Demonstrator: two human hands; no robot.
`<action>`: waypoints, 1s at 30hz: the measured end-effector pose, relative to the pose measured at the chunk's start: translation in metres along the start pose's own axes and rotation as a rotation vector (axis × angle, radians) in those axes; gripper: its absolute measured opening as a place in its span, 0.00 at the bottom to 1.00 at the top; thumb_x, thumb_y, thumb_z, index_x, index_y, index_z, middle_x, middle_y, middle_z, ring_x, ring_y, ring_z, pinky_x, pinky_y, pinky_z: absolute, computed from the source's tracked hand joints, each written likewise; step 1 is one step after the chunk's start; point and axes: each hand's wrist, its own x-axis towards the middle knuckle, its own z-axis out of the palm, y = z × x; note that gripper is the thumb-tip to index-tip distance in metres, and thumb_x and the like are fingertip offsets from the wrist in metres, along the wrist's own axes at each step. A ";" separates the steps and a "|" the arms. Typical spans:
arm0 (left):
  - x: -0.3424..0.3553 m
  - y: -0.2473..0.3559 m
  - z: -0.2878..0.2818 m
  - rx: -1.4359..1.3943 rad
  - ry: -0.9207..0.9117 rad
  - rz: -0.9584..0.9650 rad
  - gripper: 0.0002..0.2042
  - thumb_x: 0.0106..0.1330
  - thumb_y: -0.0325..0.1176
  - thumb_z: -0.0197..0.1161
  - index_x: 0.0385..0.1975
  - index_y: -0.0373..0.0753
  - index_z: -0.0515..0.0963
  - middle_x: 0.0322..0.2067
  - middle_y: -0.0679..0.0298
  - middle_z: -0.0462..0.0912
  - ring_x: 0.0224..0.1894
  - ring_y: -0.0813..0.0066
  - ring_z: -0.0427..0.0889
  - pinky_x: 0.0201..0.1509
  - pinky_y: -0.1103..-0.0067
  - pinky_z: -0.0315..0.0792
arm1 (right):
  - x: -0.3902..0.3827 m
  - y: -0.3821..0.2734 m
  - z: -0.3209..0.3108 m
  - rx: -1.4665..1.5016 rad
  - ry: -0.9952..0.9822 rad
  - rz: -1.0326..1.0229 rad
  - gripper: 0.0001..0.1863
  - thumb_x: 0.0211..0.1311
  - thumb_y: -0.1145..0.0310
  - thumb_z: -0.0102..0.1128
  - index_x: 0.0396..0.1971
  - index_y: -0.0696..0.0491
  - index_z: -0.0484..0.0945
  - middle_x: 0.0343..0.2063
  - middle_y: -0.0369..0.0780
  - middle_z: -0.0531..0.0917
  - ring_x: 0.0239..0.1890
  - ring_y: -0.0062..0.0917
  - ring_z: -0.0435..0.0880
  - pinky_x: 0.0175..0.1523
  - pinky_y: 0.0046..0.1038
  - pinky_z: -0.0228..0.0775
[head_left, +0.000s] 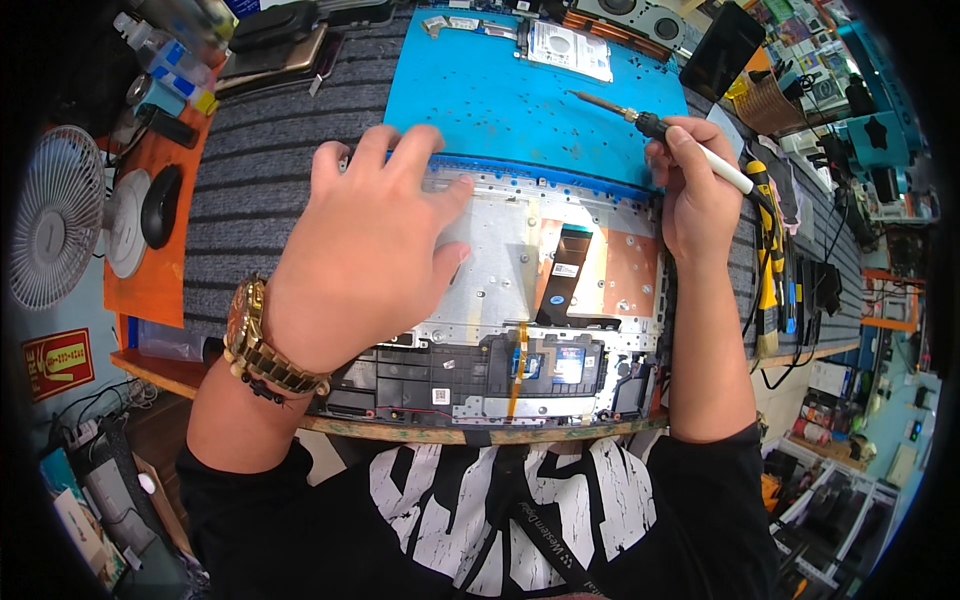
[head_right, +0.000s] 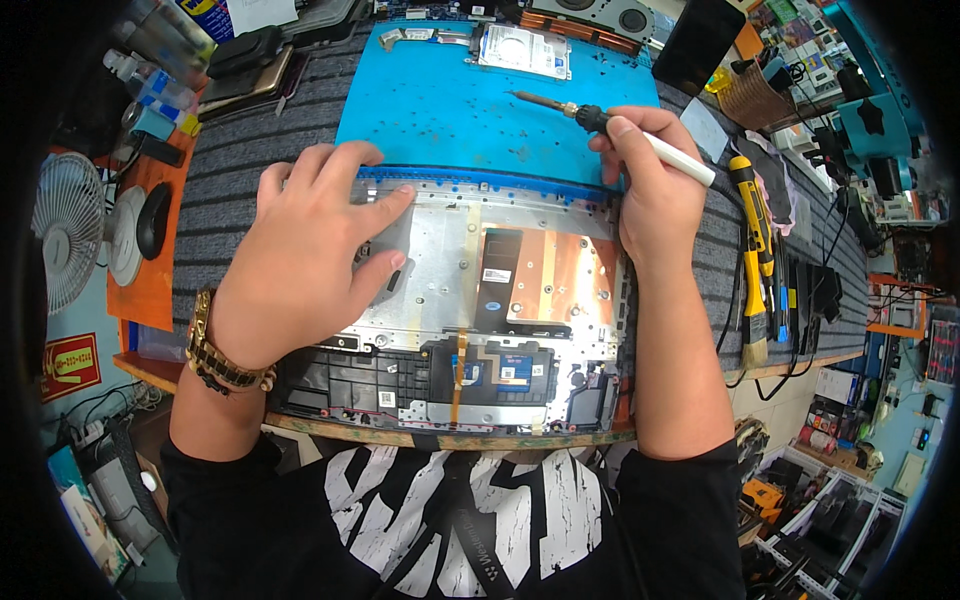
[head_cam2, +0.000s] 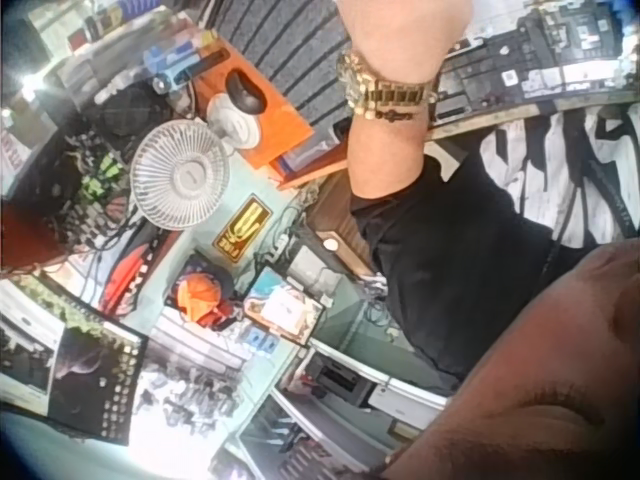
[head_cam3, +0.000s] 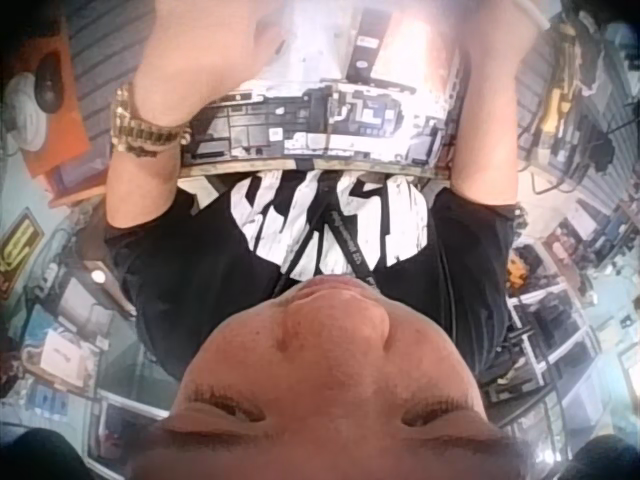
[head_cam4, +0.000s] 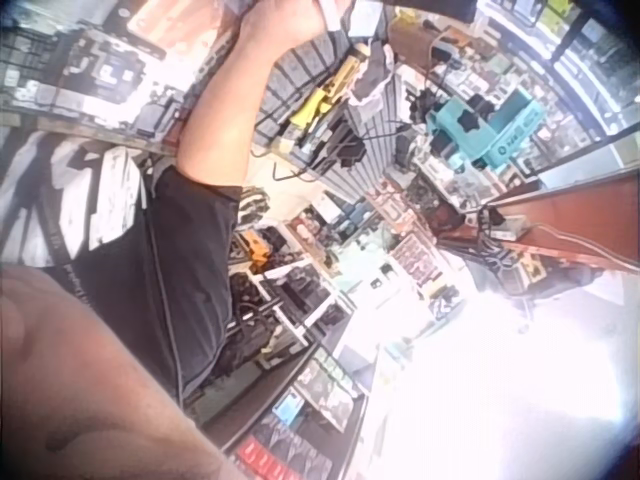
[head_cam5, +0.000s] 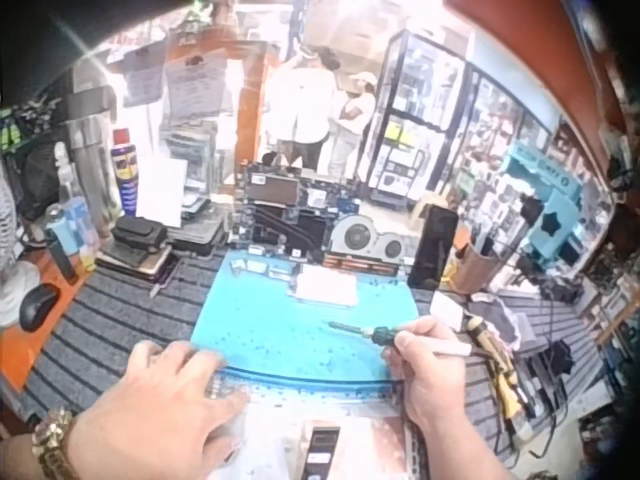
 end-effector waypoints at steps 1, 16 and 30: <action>0.000 -0.001 0.000 -0.009 -0.014 -0.012 0.23 0.70 0.39 0.77 0.63 0.41 0.89 0.66 0.51 0.80 0.67 0.49 0.77 0.71 0.52 0.67 | 0.000 0.000 0.002 -0.033 0.006 0.026 0.09 0.79 0.73 0.72 0.50 0.62 0.86 0.37 0.45 0.92 0.34 0.20 0.85 0.39 0.22 0.74; -0.001 0.000 -0.012 -0.043 -0.098 -0.042 0.23 0.72 0.42 0.75 0.64 0.38 0.88 0.66 0.49 0.82 0.70 0.46 0.82 0.83 0.34 0.62 | -0.011 -0.005 0.022 -0.317 -0.176 0.010 0.10 0.76 0.71 0.75 0.50 0.60 0.89 0.36 0.40 0.95 0.31 0.12 0.83 0.37 0.18 0.74; -0.003 -0.006 -0.017 -0.057 -0.121 -0.019 0.24 0.72 0.41 0.75 0.61 0.31 0.88 0.69 0.45 0.83 0.71 0.44 0.83 0.85 0.37 0.60 | -0.015 -0.005 0.025 -0.346 -0.213 0.021 0.12 0.76 0.70 0.76 0.50 0.61 0.90 0.37 0.40 0.96 0.34 0.12 0.87 0.38 0.17 0.75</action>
